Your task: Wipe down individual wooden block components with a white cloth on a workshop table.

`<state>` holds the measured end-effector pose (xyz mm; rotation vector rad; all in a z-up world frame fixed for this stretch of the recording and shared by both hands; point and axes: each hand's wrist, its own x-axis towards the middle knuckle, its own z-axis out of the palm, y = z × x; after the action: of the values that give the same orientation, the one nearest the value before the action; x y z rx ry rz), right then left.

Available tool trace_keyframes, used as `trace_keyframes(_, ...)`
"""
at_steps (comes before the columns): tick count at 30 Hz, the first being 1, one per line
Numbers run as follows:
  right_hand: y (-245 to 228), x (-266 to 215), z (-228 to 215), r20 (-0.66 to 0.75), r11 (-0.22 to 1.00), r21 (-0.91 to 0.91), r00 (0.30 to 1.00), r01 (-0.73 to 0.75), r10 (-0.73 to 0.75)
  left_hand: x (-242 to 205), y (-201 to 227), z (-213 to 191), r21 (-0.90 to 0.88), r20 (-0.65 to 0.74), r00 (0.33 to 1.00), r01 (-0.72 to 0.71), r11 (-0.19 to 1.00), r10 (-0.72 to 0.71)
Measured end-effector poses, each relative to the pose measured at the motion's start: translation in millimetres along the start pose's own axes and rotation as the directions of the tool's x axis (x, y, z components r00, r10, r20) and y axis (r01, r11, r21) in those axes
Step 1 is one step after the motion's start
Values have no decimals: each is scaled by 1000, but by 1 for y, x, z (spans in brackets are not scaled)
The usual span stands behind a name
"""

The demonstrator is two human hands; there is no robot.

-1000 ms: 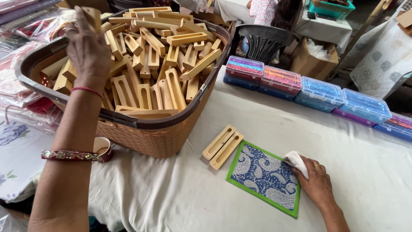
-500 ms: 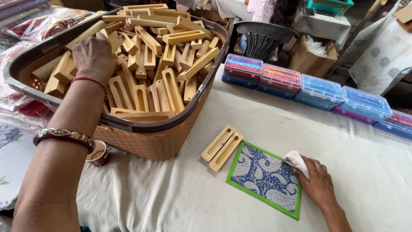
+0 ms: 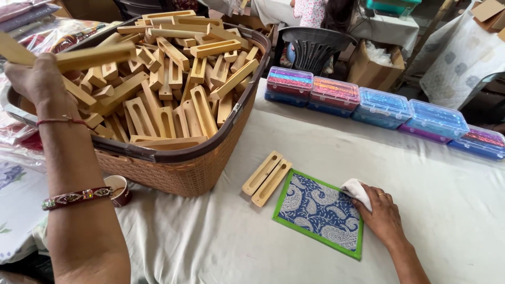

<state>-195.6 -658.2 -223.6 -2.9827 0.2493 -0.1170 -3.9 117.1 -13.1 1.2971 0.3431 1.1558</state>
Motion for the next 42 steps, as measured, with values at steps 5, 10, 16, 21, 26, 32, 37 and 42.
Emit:
trace_keyframes(5,2,-1,1,-21,1000,12,1000,19,-19,-28,34,1,-274,-15,993,108,956,-116)
trace_keyframes(10,-2,-3,-3,-36,999,26,999,29,-28,-30,17,-7,-427,64,996,90,900,-69)
trace_keyframes(16,3,-4,0,-73,998,25,995,63,-61,-151,99,23,-565,499,859,220,795,117)
trace_keyframes(21,-4,-6,-5,-76,994,60,993,89,-85,-358,175,32,-108,672,513,-645,757,533)
trace_keyframes(26,-8,-9,-11,-46,996,67,998,53,-50,-426,67,67,-106,791,377,-691,715,482)
trace_keyframes(32,-5,-8,-10,-75,994,83,995,73,-67,-428,4,48,75,789,473,-706,704,391)
trace_keyframes(37,-6,-8,-7,-67,993,94,996,65,-59,-413,14,24,327,870,490,-648,688,48)
trace_keyframes(42,-7,-6,-9,-95,991,79,991,104,-96,-413,38,48,413,890,449,-731,543,-72)
